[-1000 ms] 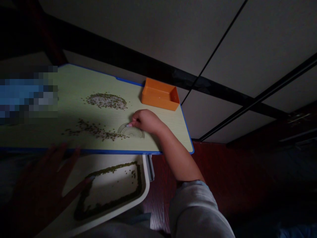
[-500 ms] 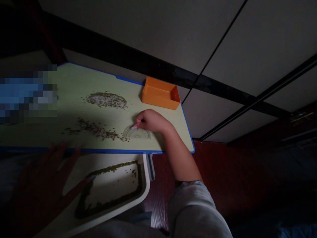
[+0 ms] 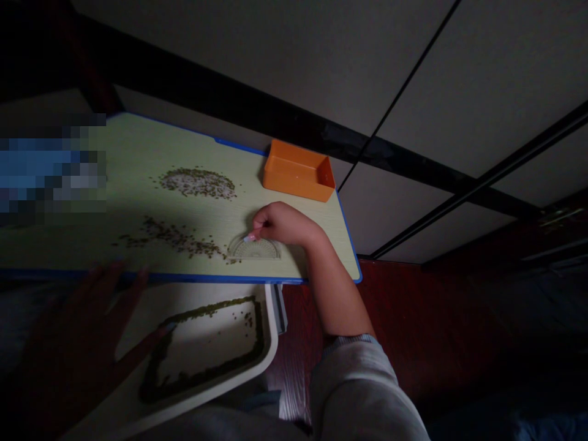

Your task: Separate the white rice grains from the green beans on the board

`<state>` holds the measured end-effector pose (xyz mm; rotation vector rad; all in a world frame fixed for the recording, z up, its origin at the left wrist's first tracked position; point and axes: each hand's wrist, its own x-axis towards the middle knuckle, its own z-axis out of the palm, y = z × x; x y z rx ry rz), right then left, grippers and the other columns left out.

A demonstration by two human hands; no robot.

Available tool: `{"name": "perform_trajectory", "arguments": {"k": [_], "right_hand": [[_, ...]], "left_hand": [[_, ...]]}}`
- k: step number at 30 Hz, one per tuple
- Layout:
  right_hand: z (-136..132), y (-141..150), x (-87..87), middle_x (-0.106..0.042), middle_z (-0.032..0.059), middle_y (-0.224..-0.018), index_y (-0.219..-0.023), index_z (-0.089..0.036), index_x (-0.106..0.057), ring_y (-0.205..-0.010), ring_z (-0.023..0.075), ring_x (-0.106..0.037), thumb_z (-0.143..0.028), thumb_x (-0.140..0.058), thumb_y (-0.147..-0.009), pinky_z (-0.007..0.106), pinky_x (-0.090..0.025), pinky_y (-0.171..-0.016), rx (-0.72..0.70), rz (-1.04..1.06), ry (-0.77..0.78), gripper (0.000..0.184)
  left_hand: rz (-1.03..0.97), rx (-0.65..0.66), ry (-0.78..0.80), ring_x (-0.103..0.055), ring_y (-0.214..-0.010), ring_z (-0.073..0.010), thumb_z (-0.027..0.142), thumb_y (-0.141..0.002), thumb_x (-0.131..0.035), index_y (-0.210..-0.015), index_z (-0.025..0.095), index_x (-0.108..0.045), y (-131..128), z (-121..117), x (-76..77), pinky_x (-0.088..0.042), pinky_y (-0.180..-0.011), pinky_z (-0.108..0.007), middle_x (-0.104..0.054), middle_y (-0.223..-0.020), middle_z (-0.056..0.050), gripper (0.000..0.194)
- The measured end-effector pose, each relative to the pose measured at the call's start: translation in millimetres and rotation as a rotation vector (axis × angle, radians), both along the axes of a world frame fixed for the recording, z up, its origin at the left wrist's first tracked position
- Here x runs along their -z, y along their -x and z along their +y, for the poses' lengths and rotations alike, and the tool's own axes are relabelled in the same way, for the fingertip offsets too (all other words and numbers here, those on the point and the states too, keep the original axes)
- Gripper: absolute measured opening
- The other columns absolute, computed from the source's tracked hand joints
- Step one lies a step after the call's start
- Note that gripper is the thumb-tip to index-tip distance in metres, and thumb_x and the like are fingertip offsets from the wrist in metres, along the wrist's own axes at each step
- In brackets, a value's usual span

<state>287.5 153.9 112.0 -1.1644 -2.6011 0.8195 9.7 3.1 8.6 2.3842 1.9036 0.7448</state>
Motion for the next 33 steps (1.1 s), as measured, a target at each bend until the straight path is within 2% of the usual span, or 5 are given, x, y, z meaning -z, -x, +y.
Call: {"name": "perform_trajectory", "arguments": {"k": [12, 17, 23, 29, 33], "right_hand": [[-2.5, 0.3, -2.3, -0.051, -0.0035, -0.058, -0.064, -0.011, -0.061, -0.057, 0.0065, -0.039, -0.030, -0.062, -0.079, 0.022, -0.028, -0.058, -0.039, -0.009, 0.003, 0.025], [-3.2, -4.6, -5.8, -0.046, -0.0050, -0.055, -0.062, -0.012, -0.058, -0.056, 0.0062, -0.036, -0.032, -0.063, -0.079, 0.023, -0.027, -0.057, -0.006, -0.010, -0.009, 0.027], [-5.1, -8.7, -12.2, -0.046, -0.0056, -0.054, -0.061, -0.013, -0.057, -0.055, 0.0064, -0.036, -0.031, -0.063, -0.077, 0.023, -0.027, -0.058, 0.026, -0.017, 0.030, 0.024], [-1.9, -8.0, -4.1, -0.044, -0.0055, -0.056, -0.067, -0.014, -0.055, -0.055, 0.0070, -0.037, -0.034, -0.058, -0.083, 0.022, -0.028, -0.056, 0.024, 0.057, 0.022, 0.026], [3.0, 0.0, 1.1, -0.047, -0.0016, -0.067, -0.068, -0.015, -0.050, -0.062, 0.0091, -0.042, -0.033, -0.048, -0.091, 0.022, -0.035, -0.060, -0.018, 0.191, -0.052, 0.029]], "left_hand": [[0.004, -0.009, 0.025, -0.014, -0.146, -0.0309, 0.068, -0.077, -0.034, -0.141, 0.020, -0.029, -1.9, 0.2, -2.5, -0.015, -0.116, -0.058, -0.023, -0.156, -0.017, 0.080], [0.018, 0.011, 0.005, -0.013, -0.147, -0.0304, 0.063, -0.079, -0.033, -0.143, 0.022, -0.024, -0.6, -0.4, -1.8, -0.016, -0.116, -0.058, -0.019, -0.158, -0.015, 0.077], [0.019, 0.017, 0.008, -0.013, -0.147, -0.0312, 0.067, -0.077, -0.035, -0.144, 0.023, -0.021, 0.8, -0.6, -0.9, -0.015, -0.116, -0.059, -0.019, -0.157, -0.015, 0.081], [0.107, 0.009, 0.014, -0.014, -0.146, -0.0330, 0.049, -0.082, -0.037, -0.144, 0.021, -0.020, 2.8, 2.5, 4.2, -0.023, -0.112, -0.061, -0.021, -0.156, -0.018, 0.070], [0.173, 0.021, -0.044, -0.017, -0.145, -0.0345, 0.048, -0.082, -0.040, -0.145, 0.022, -0.015, 6.2, 1.4, 10.4, -0.027, -0.109, -0.062, -0.021, -0.156, -0.019, 0.072]]}}
